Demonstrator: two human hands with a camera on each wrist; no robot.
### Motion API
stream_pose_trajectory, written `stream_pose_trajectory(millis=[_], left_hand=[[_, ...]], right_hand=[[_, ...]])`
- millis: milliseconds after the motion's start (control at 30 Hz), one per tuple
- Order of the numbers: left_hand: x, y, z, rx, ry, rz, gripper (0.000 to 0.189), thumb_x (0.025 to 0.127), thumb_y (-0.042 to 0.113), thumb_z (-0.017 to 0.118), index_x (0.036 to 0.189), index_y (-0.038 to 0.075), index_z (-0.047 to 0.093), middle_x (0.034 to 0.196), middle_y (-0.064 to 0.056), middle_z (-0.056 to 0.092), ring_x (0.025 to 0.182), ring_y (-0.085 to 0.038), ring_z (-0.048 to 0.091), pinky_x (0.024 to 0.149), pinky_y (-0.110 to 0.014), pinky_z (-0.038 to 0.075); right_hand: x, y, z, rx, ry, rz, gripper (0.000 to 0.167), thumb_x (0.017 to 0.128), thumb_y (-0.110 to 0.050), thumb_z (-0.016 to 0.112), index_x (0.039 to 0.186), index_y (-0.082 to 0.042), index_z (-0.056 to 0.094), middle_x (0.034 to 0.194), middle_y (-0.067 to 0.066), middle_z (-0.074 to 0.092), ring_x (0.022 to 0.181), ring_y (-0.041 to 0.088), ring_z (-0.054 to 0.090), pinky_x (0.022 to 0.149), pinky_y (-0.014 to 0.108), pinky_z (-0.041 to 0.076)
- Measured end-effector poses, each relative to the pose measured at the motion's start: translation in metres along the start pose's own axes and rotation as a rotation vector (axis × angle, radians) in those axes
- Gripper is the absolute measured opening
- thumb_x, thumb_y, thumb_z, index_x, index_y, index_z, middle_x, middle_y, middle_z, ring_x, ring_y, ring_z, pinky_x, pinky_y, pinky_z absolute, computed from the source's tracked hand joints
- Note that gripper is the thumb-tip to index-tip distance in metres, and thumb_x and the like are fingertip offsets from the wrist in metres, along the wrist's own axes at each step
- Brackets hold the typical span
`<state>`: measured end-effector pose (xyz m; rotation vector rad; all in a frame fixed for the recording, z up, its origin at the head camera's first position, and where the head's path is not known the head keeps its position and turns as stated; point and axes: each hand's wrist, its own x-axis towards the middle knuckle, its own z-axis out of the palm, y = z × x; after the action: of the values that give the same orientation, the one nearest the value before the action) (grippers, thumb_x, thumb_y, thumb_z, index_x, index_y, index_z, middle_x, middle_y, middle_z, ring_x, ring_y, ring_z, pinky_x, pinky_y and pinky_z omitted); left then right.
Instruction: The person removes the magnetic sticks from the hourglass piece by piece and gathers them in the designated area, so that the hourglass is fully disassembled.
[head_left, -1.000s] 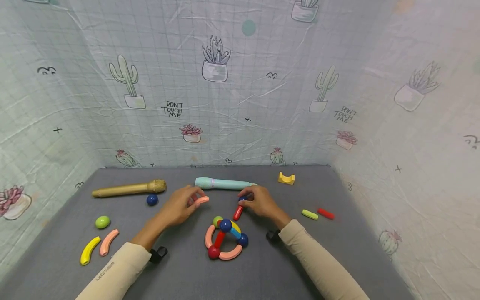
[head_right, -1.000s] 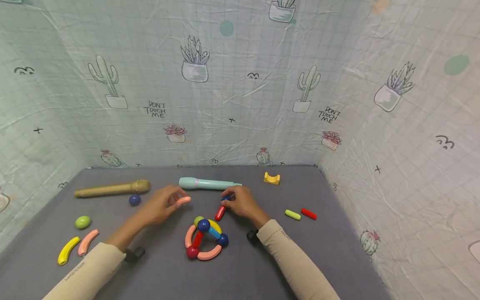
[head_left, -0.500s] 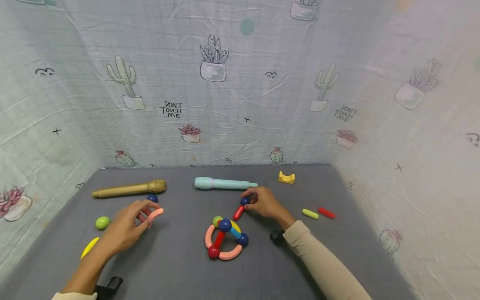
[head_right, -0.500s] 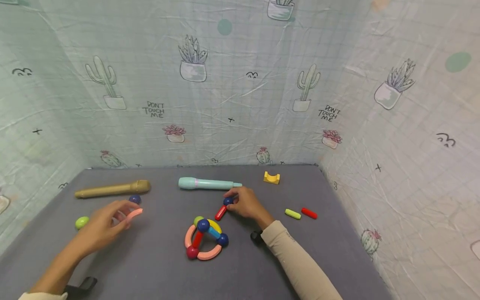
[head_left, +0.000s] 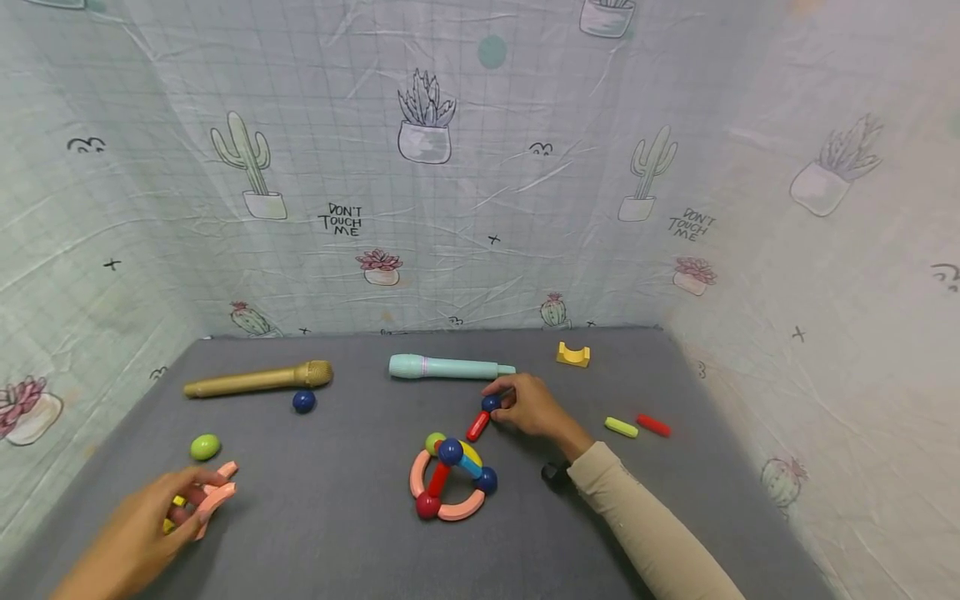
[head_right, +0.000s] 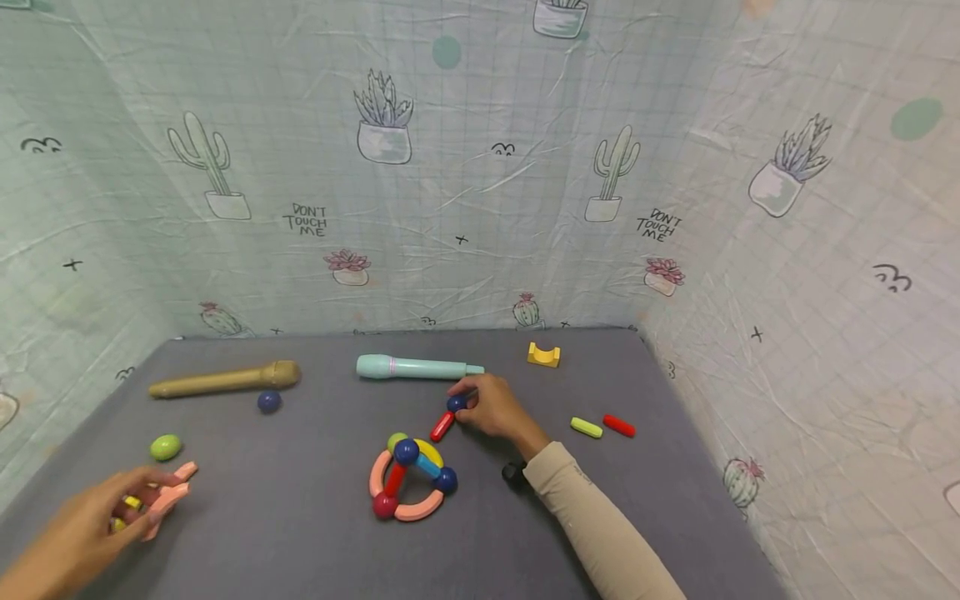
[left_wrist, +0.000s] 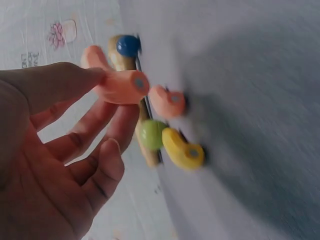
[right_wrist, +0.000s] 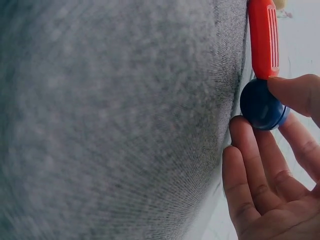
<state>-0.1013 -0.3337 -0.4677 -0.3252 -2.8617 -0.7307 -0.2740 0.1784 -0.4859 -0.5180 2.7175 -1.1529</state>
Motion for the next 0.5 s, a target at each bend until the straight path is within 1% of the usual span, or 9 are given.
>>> stream_pose_trajectory(millis=[33, 100, 167, 233, 267, 400, 500], left_hand=[[-0.004, -0.004, -0.001, -0.004, -0.031, -0.008, 0.042, 0.079, -0.006, 0.086, 0.115, 0.006, 0.069, 0.087, 0.007, 0.068, 0.066, 0.008, 0.054, 0.058, -0.024, 0.046], [-0.009, -0.009, -0.005, -0.004, -0.158, -0.082, 0.043, 0.082, -0.001, 0.086, 0.120, 0.004, 0.067, 0.090, 0.007, 0.069, 0.067, 0.007, 0.056, 0.060, -0.024, 0.049], [-0.011, -0.013, -0.008, 0.009, -0.298, -0.179, 0.046, 0.086, 0.005, 0.085, 0.126, 0.001, 0.064, 0.096, 0.005, 0.071, 0.068, 0.004, 0.059, 0.062, -0.024, 0.051], [-0.013, -0.018, -0.010, 0.033, -0.403, -0.270, 0.047, 0.089, 0.010, 0.084, 0.130, -0.001, 0.062, 0.100, 0.003, 0.072, 0.069, -0.001, 0.062, 0.064, -0.025, 0.052], [-0.014, -0.020, -0.010, 0.051, -0.442, -0.306, 0.048, 0.090, 0.012, 0.083, 0.131, -0.001, 0.062, 0.101, 0.002, 0.072, 0.068, -0.002, 0.061, 0.064, -0.025, 0.051], [-0.019, -0.030, -0.008, 0.071, -0.476, -0.346, 0.040, 0.090, 0.011, 0.083, 0.124, 0.000, 0.065, 0.096, 0.002, 0.072, 0.067, -0.007, 0.060, 0.062, -0.026, 0.050], [-0.023, -0.036, -0.005, 0.047, -0.500, -0.355, 0.035, 0.090, 0.009, 0.082, 0.122, 0.003, 0.067, 0.090, 0.004, 0.070, 0.065, -0.008, 0.061, 0.061, -0.027, 0.050]], right_hand=[[0.000, 0.000, 0.000, 0.000, 0.000, 0.004, 0.034, 0.087, -0.003, 0.086, 0.118, -0.015, 0.080, 0.120, 0.005, 0.074, 0.093, 0.017, 0.068, 0.074, 0.028, 0.058], [0.000, 0.000, 0.001, 0.002, 0.000, 0.009, 0.034, 0.088, -0.003, 0.086, 0.119, -0.015, 0.080, 0.120, 0.005, 0.074, 0.093, 0.016, 0.067, 0.075, 0.029, 0.058], [0.000, 0.000, 0.001, 0.004, 0.004, 0.015, 0.034, 0.088, -0.003, 0.086, 0.119, -0.015, 0.080, 0.120, 0.004, 0.074, 0.093, 0.016, 0.067, 0.075, 0.029, 0.058], [0.000, 0.001, 0.002, 0.005, 0.009, 0.016, 0.033, 0.088, -0.003, 0.086, 0.118, -0.016, 0.080, 0.119, 0.004, 0.074, 0.092, 0.015, 0.067, 0.075, 0.029, 0.058], [0.000, 0.001, 0.002, 0.006, 0.012, 0.015, 0.033, 0.088, -0.003, 0.086, 0.118, -0.016, 0.080, 0.119, 0.004, 0.074, 0.092, 0.015, 0.067, 0.075, 0.029, 0.057], [-0.001, 0.001, 0.002, 0.007, 0.017, 0.005, 0.033, 0.087, -0.004, 0.087, 0.118, -0.015, 0.080, 0.118, 0.004, 0.075, 0.090, 0.014, 0.067, 0.074, 0.028, 0.057], [-0.001, 0.002, 0.001, 0.011, 0.018, -0.004, 0.033, 0.087, -0.005, 0.087, 0.119, -0.014, 0.080, 0.118, 0.004, 0.075, 0.089, 0.013, 0.067, 0.074, 0.028, 0.057]])
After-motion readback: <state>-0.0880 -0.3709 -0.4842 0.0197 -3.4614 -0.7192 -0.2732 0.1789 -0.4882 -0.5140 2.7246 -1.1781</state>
